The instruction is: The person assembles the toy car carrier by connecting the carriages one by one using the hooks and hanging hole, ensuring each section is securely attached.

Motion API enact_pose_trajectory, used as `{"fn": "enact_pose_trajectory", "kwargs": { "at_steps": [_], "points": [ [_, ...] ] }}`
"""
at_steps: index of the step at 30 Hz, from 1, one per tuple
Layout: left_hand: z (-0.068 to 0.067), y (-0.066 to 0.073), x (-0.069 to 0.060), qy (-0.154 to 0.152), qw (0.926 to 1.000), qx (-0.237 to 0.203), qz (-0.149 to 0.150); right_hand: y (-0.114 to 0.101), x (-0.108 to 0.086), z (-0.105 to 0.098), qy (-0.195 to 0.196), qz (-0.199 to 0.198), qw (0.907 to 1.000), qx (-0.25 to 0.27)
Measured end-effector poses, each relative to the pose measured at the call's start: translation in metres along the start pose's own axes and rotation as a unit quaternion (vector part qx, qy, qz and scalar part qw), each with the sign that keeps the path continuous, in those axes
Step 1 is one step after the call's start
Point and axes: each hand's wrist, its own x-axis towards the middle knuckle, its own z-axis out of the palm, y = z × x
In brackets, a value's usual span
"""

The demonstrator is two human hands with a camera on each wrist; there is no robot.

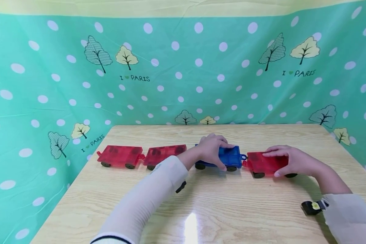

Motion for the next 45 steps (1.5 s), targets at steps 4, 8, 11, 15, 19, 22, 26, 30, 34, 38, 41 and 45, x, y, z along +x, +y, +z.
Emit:
{"fn": "enact_pose_trajectory", "kwargs": {
  "at_steps": [4, 8, 11, 15, 19, 22, 26, 30, 34, 38, 41, 45],
  "points": [
    [-0.001, 0.003, 0.000, -0.006, 1.0000, 0.004, 0.002, -0.001, 0.001, 0.001, -0.001, -0.007, 1.0000, 0.000],
    [0.001, 0.004, -0.001, -0.015, 0.9999, 0.003, 0.000, 0.000, 0.001, 0.001, -0.001, -0.006, 1.0000, -0.004],
    [0.003, 0.004, -0.001, -0.018, 0.9998, 0.006, 0.000, 0.000, 0.001, 0.001, -0.001, -0.006, 0.9999, -0.010],
    [0.006, 0.004, 0.001, -0.020, 0.9997, 0.014, 0.000, 0.000, 0.002, 0.001, -0.003, -0.011, 0.9998, -0.016],
    [0.010, 0.002, 0.004, -0.025, 0.9995, 0.020, 0.000, 0.001, 0.002, 0.001, -0.004, -0.011, 0.9998, -0.014],
    [0.013, 0.001, 0.005, -0.024, 0.9994, 0.023, -0.001, 0.001, 0.002, 0.001, -0.004, -0.010, 0.9999, -0.012],
    [0.016, 0.000, 0.007, -0.024, 0.9993, 0.027, -0.002, 0.002, 0.002, 0.000, -0.004, -0.010, 0.9999, -0.009],
    [0.019, -0.001, 0.008, -0.025, 0.9994, 0.023, -0.002, 0.004, 0.002, 0.000, -0.003, -0.010, 0.9999, -0.009],
    [0.020, -0.002, 0.008, -0.023, 0.9997, 0.012, -0.004, 0.005, 0.002, -0.001, 0.000, -0.008, 0.9999, -0.013],
    [0.022, -0.004, 0.008, -0.019, 0.9998, 0.001, -0.005, 0.005, 0.001, -0.002, 0.001, -0.003, 1.0000, -0.009],
    [0.023, -0.007, 0.006, -0.017, 0.9998, -0.008, -0.003, 0.005, 0.000, -0.001, 0.007, 0.001, 1.0000, -0.004],
    [0.024, -0.012, -0.001, -0.009, 0.9995, -0.030, 0.001, 0.006, -0.001, -0.001, 0.014, 0.000, 0.9999, 0.001]
  ]
}}
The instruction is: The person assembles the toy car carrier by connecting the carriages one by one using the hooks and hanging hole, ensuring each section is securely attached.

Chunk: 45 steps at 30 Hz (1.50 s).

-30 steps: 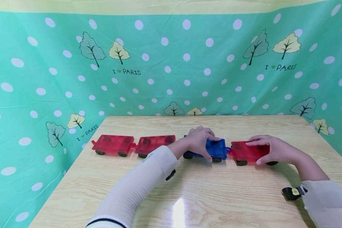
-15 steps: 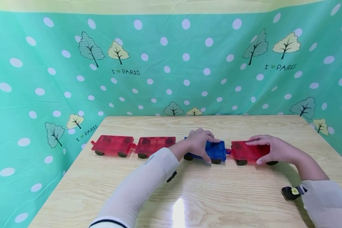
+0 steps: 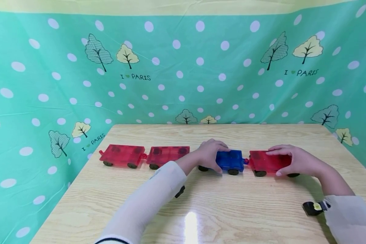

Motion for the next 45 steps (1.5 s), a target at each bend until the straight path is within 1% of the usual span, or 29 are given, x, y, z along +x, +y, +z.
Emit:
{"fn": "enact_pose_trajectory", "kwargs": {
  "at_steps": [4, 7, 13, 16, 21, 24, 27, 29, 32, 34, 36, 39, 43, 45],
  "points": [
    [-0.001, -0.007, -0.008, 0.014, 0.9992, -0.037, 0.002, 0.001, -0.001, -0.001, 0.003, -0.002, 1.0000, 0.002],
    [-0.002, -0.014, -0.013, 0.024, 0.9972, -0.070, 0.003, 0.000, -0.001, -0.001, 0.003, -0.001, 1.0000, 0.003],
    [-0.004, -0.025, -0.025, 0.047, 0.9932, -0.105, 0.019, -0.002, -0.002, 0.000, 0.003, -0.008, 0.9999, 0.011],
    [-0.005, -0.028, -0.031, 0.062, 0.9898, -0.127, 0.017, -0.004, -0.003, 0.000, 0.011, -0.021, 0.9996, 0.014],
    [-0.006, -0.032, -0.041, 0.085, 0.9817, -0.170, 0.010, -0.009, -0.004, 0.001, 0.033, -0.035, 0.9986, 0.023],
    [-0.006, -0.034, -0.048, 0.098, 0.9757, -0.196, 0.006, -0.012, -0.005, 0.002, 0.045, -0.035, 0.9981, 0.026],
    [-0.006, -0.036, -0.054, 0.119, 0.9671, -0.225, 0.000, -0.013, -0.005, 0.004, 0.066, -0.038, 0.9969, 0.021],
    [-0.006, -0.037, -0.058, 0.136, 0.9593, -0.247, -0.007, -0.014, -0.005, 0.005, 0.088, -0.041, 0.9952, 0.016],
    [-0.007, -0.041, -0.064, 0.168, 0.9440, -0.284, -0.013, -0.016, -0.006, 0.007, 0.120, -0.043, 0.9918, 0.006],
    [-0.007, -0.043, -0.068, 0.183, 0.9337, -0.308, -0.010, -0.017, -0.007, 0.007, 0.135, -0.041, 0.9900, 0.007],
    [-0.007, -0.046, -0.072, 0.193, 0.9258, -0.325, -0.003, -0.019, -0.008, 0.007, 0.143, -0.036, 0.9890, 0.011],
    [-0.007, -0.049, -0.077, 0.204, 0.9190, -0.337, 0.014, -0.021, -0.009, 0.006, 0.149, -0.030, 0.9882, 0.015],
    [-0.009, -0.053, -0.086, 0.226, 0.9162, -0.330, 0.030, -0.024, -0.011, 0.004, 0.151, -0.025, 0.9880, 0.020],
    [-0.010, -0.054, -0.091, 0.236, 0.9150, -0.325, 0.032, -0.025, -0.013, 0.003, 0.151, -0.025, 0.9878, 0.026]
  ]
}}
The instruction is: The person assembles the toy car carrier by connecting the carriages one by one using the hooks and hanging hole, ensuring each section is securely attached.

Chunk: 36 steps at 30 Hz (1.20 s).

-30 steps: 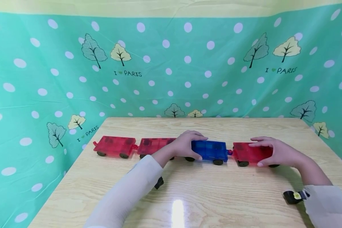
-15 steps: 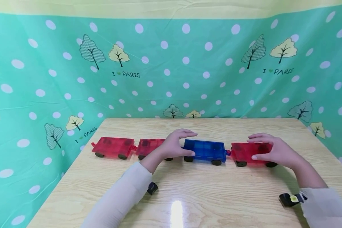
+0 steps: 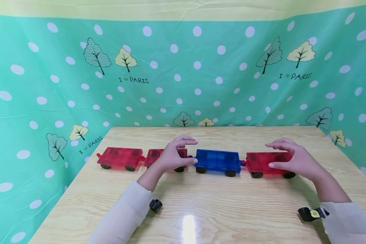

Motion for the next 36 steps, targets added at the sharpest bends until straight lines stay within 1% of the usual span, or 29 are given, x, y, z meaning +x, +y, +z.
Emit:
{"fn": "enact_pose_trajectory", "kwargs": {
  "at_steps": [6, 11, 14, 17, 20, 23, 27, 29, 31, 34, 36],
  "points": [
    [-0.012, 0.000, -0.011, 0.025, 0.9996, 0.016, 0.001, -0.004, -0.001, -0.005, 0.002, -0.001, 1.0000, 0.004],
    [-0.023, 0.001, -0.020, 0.041, 0.9990, 0.015, 0.006, -0.007, -0.002, -0.009, 0.014, -0.022, 0.9996, 0.006],
    [-0.029, 0.000, -0.025, 0.051, 0.9984, 0.022, 0.008, -0.007, -0.004, -0.012, 0.020, -0.033, 0.9992, 0.006],
    [-0.034, 0.000, -0.031, 0.067, 0.9972, 0.030, 0.016, -0.007, -0.005, -0.015, 0.022, -0.032, 0.9992, 0.000],
    [-0.039, 0.000, -0.036, 0.086, 0.9949, 0.048, 0.024, -0.006, -0.006, -0.017, 0.025, -0.031, 0.9992, -0.008],
    [-0.046, 0.000, -0.042, 0.099, 0.9920, 0.076, 0.020, -0.005, -0.007, -0.020, 0.029, -0.030, 0.9991, -0.012],
    [-0.058, 0.000, -0.049, 0.110, 0.9863, 0.123, 0.009, -0.005, -0.010, -0.023, 0.029, -0.032, 0.9990, -0.010],
    [-0.064, 0.001, -0.052, 0.116, 0.9824, 0.146, 0.013, -0.005, -0.011, -0.025, 0.026, -0.033, 0.9991, -0.011],
    [-0.071, 0.000, -0.055, 0.123, 0.9775, 0.169, 0.028, -0.005, -0.012, -0.026, 0.026, -0.029, 0.9991, -0.015],
    [-0.081, -0.001, -0.059, 0.133, 0.9659, 0.217, 0.048, -0.003, -0.013, -0.029, 0.028, -0.022, 0.9991, -0.023],
    [-0.088, -0.003, -0.062, 0.140, 0.9563, 0.252, 0.049, -0.001, -0.014, -0.031, 0.031, -0.028, 0.9987, -0.030]
  ]
}}
